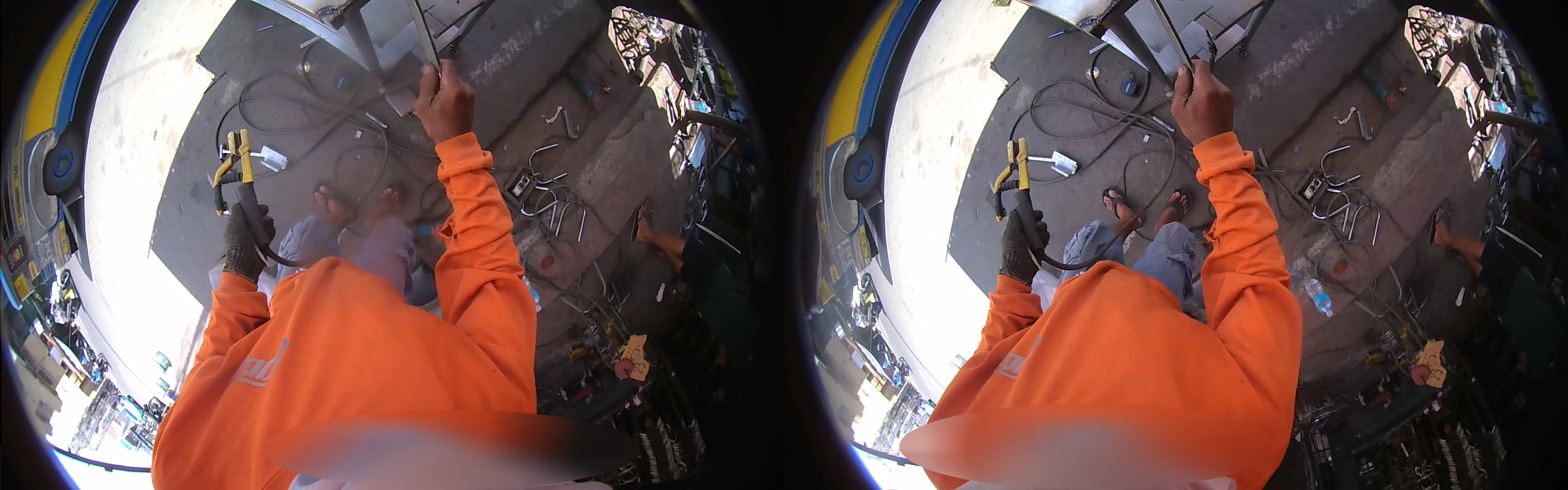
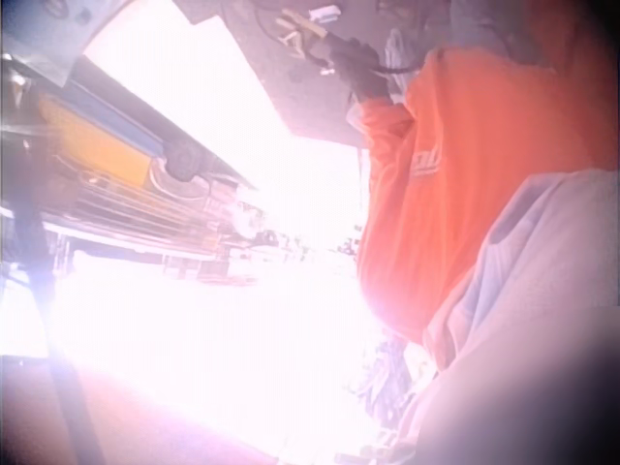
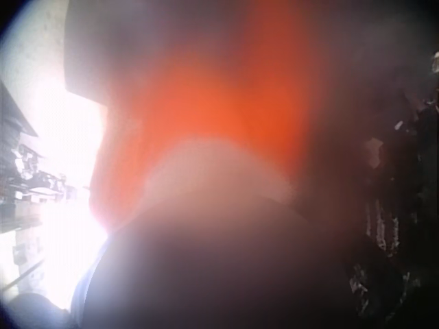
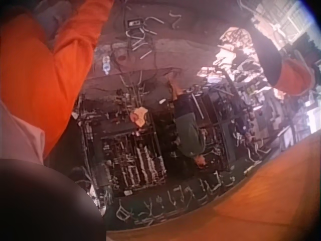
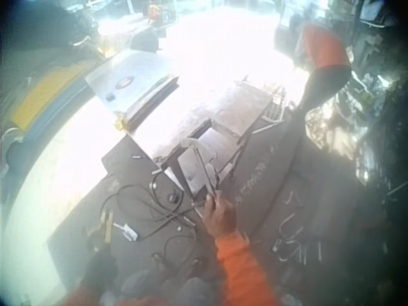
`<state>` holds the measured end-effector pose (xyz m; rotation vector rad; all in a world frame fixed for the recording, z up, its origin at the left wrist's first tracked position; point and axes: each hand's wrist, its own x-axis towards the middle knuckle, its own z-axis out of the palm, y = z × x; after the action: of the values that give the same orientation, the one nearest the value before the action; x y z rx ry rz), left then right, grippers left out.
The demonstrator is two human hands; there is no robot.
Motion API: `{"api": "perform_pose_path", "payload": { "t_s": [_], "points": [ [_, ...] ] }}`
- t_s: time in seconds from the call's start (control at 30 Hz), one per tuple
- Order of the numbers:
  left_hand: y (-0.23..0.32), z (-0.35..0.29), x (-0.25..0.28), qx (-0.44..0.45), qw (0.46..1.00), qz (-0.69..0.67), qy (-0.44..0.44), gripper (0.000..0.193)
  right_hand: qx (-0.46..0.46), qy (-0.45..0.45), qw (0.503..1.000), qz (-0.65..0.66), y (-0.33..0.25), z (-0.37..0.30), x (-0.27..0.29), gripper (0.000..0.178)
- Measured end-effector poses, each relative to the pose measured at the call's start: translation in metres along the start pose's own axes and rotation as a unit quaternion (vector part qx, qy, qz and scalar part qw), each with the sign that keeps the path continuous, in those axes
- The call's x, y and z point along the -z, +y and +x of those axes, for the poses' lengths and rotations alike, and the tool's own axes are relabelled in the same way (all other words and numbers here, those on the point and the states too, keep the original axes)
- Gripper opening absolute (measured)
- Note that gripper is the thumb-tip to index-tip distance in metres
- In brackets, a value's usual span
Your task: The person welds metal frame joints using a handheld welding torch, repeatedly positioning and tacking metal bars together. They adjust the frame pieces by hand between welds and continue welding along the seams.
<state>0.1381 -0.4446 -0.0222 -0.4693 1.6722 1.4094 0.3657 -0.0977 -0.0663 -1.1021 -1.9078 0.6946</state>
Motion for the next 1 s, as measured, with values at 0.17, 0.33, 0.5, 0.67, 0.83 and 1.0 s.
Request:
{"api": "perform_pose_path", "payload": {
  "t_s": [0.17,0.33,0.5,0.67,0.83,1.0],
  "points": [
    [-0.001,-0.003,-0.005,0.012,0.999,0.015,0.030,0.055,0.003,-0.013,1.000,-0.013,0.000,0.003,0.001,0.013],
    [-0.002,-0.007,-0.009,0.004,1.000,0.000,0.008,0.050,0.028,0.040,0.998,0.039,-0.002,0.004,0.003,0.015],
    [-0.006,-0.003,-0.009,-0.003,1.000,-0.004,-0.015,0.050,-0.005,-0.017,1.000,-0.001,0.001,0.008,0.005,0.018],
    [-0.011,-0.004,-0.015,0.001,1.000,-0.006,0.003,0.049,0.005,-0.032,0.999,-0.022,0.006,0.009,0.003,0.019],
    [-0.015,-0.009,-0.021,-0.015,1.000,0.000,-0.013,0.050,0.054,0.055,0.996,0.052,0.002,0.005,0.005,0.020],
    [-0.019,-0.004,-0.014,0.002,1.000,-0.009,-0.009,0.049,-0.015,-0.020,1.000,0.002,-0.003,0.009,0.012,0.020]
  ]
}}
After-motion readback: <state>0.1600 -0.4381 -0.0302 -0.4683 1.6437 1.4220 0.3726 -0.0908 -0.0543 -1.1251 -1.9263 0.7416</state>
